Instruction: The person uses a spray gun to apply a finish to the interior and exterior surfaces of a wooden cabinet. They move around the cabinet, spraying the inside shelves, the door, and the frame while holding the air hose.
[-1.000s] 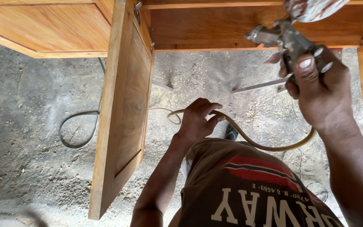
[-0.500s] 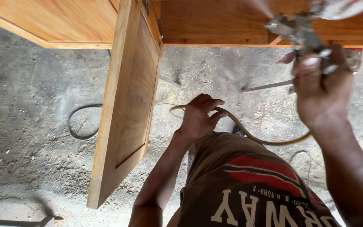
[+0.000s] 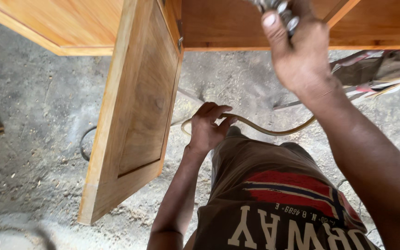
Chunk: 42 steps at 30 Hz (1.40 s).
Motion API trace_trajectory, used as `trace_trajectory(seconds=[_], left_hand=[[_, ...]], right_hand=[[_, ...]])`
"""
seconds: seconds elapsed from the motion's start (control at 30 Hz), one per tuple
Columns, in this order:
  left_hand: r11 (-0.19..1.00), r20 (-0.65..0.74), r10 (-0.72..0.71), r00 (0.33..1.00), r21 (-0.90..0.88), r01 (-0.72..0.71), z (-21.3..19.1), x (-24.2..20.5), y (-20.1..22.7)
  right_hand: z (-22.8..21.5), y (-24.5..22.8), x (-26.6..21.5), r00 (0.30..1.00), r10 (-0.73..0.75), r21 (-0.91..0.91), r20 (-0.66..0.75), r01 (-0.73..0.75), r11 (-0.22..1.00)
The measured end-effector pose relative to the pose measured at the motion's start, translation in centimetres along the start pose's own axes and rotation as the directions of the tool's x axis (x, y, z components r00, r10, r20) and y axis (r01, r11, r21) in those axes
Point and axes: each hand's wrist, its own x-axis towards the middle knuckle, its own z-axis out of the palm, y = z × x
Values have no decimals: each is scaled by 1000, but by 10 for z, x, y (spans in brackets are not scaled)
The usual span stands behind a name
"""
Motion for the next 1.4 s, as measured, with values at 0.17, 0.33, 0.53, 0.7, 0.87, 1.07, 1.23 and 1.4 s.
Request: trace_trajectory(seconds=[0.17,0.33,0.53,0.7,0.87,1.07,1.23,1.4], left_hand=[[993,25,-4,1000,-117,7,7,6,11],[985,78,145,986,-101,-136,24,13,23],[979,252,149,956,-175,-106,46,23,54],[947,311,318,896,-144,-286,75,42,97],[934,375,355,856,-106,-341,107,67,145],[949,421,301,856,-39,-314,145,82,190],[956,421,256,870,21,-291,168,86,215],[958,415,222,882,73,-276,191,87,232]], right_hand=[[-29,8,-18,996,77,-104,-37,-81,991],[-75,28,-36,975,109,-157,-195,-141,978],[-156,21,-99,876,403,206,-264,-357,911],[-218,50,-125,815,444,299,-374,-347,889],[-252,99,-125,762,577,466,-294,-413,782],[-265,145,-102,797,584,488,-153,-453,746],[-291,177,-89,870,481,587,-105,-337,737],[-301,219,-85,839,544,707,9,-390,590]])
